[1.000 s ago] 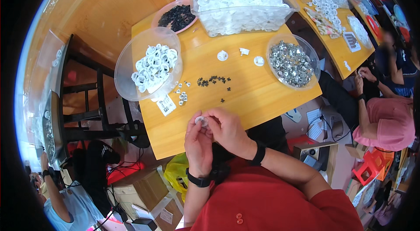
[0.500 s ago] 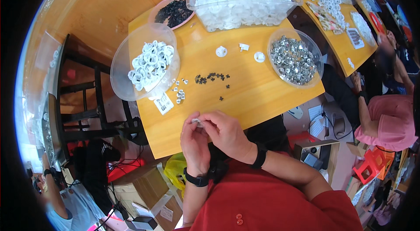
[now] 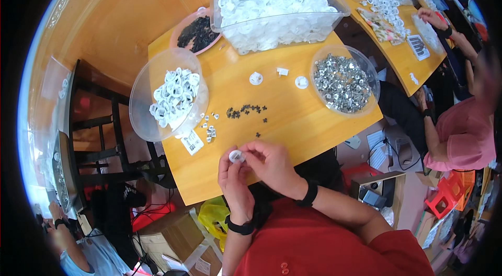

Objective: Assembling small metal components into white plastic caps at a production workbench.

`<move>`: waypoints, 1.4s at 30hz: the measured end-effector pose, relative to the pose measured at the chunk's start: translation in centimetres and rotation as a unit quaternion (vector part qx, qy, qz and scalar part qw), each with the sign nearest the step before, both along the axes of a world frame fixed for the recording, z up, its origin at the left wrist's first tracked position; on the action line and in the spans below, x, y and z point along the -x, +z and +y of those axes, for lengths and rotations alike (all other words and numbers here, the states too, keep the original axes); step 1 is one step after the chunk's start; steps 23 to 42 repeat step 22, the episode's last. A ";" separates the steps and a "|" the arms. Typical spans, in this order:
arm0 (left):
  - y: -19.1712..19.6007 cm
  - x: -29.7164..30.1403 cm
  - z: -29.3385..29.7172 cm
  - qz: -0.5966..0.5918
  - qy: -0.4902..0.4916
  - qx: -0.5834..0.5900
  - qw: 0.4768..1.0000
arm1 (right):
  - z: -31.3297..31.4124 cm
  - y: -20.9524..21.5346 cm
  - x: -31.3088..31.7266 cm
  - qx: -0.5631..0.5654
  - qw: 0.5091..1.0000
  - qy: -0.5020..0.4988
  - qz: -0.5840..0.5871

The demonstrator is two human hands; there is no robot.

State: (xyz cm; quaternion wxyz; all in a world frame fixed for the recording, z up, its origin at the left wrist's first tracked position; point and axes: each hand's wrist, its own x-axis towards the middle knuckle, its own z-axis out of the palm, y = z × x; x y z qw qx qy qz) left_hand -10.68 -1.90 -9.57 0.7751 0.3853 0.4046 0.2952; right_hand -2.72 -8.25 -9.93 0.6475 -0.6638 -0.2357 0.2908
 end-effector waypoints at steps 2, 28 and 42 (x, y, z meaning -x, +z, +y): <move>-0.6 0.0 -0.1 0.020 0.002 -0.016 1.000 | 0.0 -0.2 0.3 -0.016 0.995 -0.020 -0.095; -1.5 1.6 0.8 -0.052 -0.045 -0.005 0.998 | -0.1 -0.3 1.0 -0.044 0.981 -0.042 -0.186; -1.5 1.6 0.8 -0.052 -0.045 -0.005 0.998 | -0.1 -0.3 1.0 -0.044 0.981 -0.042 -0.186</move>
